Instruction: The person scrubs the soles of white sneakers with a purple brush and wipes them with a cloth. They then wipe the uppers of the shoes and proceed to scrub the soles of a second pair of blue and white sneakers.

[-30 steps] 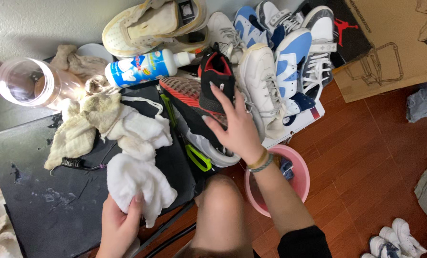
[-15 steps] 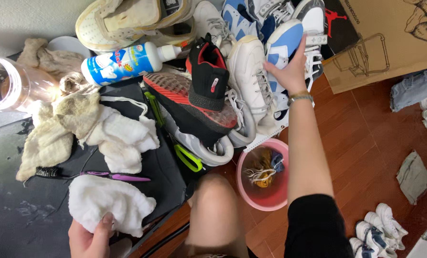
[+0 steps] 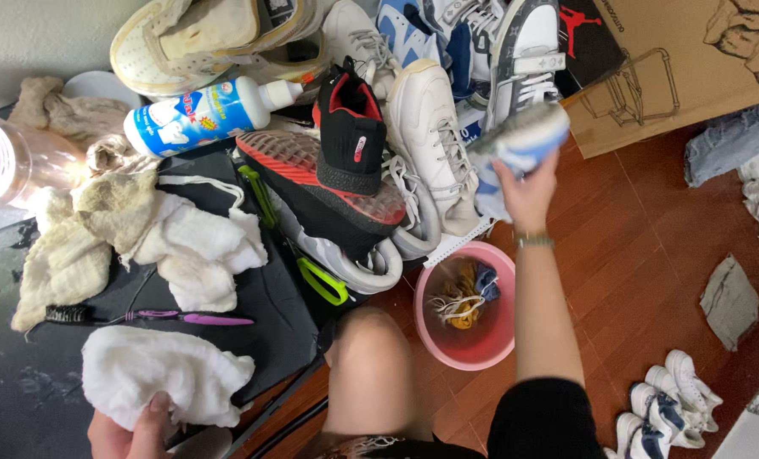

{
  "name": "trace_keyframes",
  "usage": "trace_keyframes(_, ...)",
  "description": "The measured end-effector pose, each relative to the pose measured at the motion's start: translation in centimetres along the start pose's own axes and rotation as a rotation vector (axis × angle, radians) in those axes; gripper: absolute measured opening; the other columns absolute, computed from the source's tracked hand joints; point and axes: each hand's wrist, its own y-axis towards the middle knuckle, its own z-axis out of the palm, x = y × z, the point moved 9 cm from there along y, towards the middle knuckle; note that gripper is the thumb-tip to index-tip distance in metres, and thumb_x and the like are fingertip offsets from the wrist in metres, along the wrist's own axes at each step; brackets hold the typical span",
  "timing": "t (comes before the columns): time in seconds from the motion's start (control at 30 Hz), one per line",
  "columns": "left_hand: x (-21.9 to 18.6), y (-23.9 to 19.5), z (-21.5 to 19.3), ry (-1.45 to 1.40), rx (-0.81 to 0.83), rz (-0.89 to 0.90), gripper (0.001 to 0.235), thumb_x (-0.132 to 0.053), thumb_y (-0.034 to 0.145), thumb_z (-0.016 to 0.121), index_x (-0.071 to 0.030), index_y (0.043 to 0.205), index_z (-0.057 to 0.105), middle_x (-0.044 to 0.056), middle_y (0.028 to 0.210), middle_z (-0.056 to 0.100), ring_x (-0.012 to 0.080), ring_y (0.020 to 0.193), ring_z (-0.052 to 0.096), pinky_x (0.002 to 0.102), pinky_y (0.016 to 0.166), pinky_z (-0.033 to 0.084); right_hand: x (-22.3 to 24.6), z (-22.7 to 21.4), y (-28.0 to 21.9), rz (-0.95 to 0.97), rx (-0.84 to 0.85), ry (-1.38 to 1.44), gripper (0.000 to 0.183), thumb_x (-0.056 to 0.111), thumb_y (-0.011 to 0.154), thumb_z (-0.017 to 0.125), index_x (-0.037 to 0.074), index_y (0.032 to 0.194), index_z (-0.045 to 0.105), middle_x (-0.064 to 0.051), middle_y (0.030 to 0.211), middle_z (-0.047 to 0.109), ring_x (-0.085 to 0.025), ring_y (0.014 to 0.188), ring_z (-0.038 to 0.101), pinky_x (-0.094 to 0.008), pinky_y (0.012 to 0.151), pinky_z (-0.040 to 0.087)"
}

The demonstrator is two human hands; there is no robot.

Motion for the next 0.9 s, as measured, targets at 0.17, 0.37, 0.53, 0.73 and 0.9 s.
trace_keyframes(0.17,0.7,0.2,0.3,0.000,0.004,-0.025,0.053,-0.003,0.092,0.058,0.008,0.143,0.054,0.018,0.124,0.067,0.0243,0.118,0.064,0.035,0.107,0.046,0.1,-2.2,-4.5,0.161,0.015,-0.023,0.079,0.012,0.085,0.087,-0.004,0.147,0.040,-0.019,0.125,0.071,-0.023,0.112,0.070,-0.035,0.098,0.056)
trace_keyframes(0.37,-0.3,-0.5,1.9,-0.085,0.015,-0.016,0.051,-0.002,0.092,0.056,0.008,0.142,0.054,0.016,0.129,0.066,0.0220,0.121,0.063,0.034,0.109,0.046,1.9,-0.4,-2.3,-0.001,-0.009,-0.181,0.091,0.016,0.094,0.086,-0.008,0.158,0.026,-0.028,0.137,0.064,-0.031,0.124,0.067,-0.039,0.105,0.052)
trace_keyframes(0.53,-0.6,-1.4,2.1,-0.057,0.012,-0.125,0.041,-0.009,0.096,0.059,0.006,0.134,0.056,0.012,0.119,0.068,0.0176,0.106,0.063,0.032,0.093,0.049,1.3,3.6,1.9,-0.118,0.267,-0.163,0.112,0.019,0.097,0.081,-0.010,0.159,-0.008,-0.035,0.148,0.052,-0.041,0.133,0.061,-0.042,0.114,0.047)
trace_keyframes(0.73,-1.9,-1.7,2.7,-0.092,0.014,-0.191,0.035,-0.014,0.095,0.061,0.003,0.125,0.060,0.007,0.105,0.069,0.0126,0.092,0.063,0.030,0.081,0.052,2.2,3.0,4.6,0.186,0.407,-0.694,0.123,0.038,0.086,0.086,-0.002,0.167,0.002,-0.035,0.139,0.059,-0.048,0.123,0.061,-0.051,0.103,0.048)
trace_keyframes(0.9,-1.5,-1.9,3.1,-0.180,0.011,-0.269,0.030,-0.012,0.097,0.062,0.002,0.124,0.062,0.005,0.091,0.065,0.0101,0.075,0.054,0.028,0.064,0.045,3.9,3.2,4.0,0.245,0.320,-0.773,0.120,0.042,0.085,0.086,-0.004,0.166,0.009,-0.036,0.138,0.057,-0.050,0.121,0.060,-0.053,0.100,0.048)
